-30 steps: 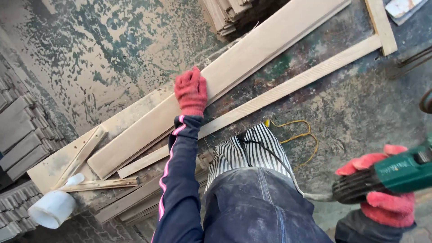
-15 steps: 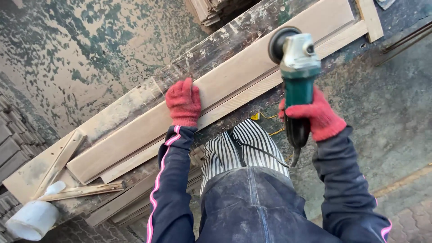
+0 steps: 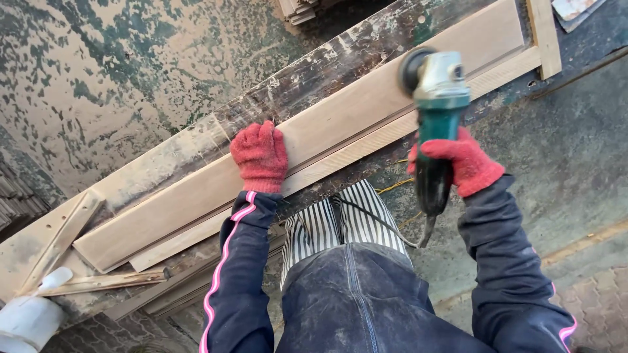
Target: Sanding wooden boards using an angle grinder followed by manual hand-sanding with a block.
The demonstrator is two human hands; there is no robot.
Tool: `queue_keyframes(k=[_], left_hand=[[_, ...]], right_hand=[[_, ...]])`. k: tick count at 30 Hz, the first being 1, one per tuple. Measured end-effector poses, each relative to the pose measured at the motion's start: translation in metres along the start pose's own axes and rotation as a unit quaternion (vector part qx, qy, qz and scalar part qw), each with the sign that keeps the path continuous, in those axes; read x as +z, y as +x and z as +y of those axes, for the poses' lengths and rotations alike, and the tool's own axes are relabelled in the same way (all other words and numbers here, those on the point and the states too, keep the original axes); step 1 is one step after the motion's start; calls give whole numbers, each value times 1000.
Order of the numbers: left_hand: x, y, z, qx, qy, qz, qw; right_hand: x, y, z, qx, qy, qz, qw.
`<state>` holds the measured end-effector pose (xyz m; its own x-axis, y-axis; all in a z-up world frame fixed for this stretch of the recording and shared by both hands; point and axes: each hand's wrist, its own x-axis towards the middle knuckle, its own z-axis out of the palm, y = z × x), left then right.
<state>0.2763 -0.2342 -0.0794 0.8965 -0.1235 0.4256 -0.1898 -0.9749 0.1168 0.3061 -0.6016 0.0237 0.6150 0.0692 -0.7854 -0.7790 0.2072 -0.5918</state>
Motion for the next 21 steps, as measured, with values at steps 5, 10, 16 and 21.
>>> queue_keyframes(k=[5, 10, 16, 21], left_hand=[[2, 0, -5, 9, -24, 19, 999], [-4, 1, -4, -14, -46, -29, 998], [-5, 0, -3, -19, -47, -27, 998], [0, -3, -4, -12, -47, -18, 999]], right_hand=[[37, -2, 38, 56, -27, -68, 996], [53, -7, 64, 80, -22, -98, 992], [-10, -3, 2, 35, -6, -7, 999], [7, -11, 8, 35, -8, -2, 999]])
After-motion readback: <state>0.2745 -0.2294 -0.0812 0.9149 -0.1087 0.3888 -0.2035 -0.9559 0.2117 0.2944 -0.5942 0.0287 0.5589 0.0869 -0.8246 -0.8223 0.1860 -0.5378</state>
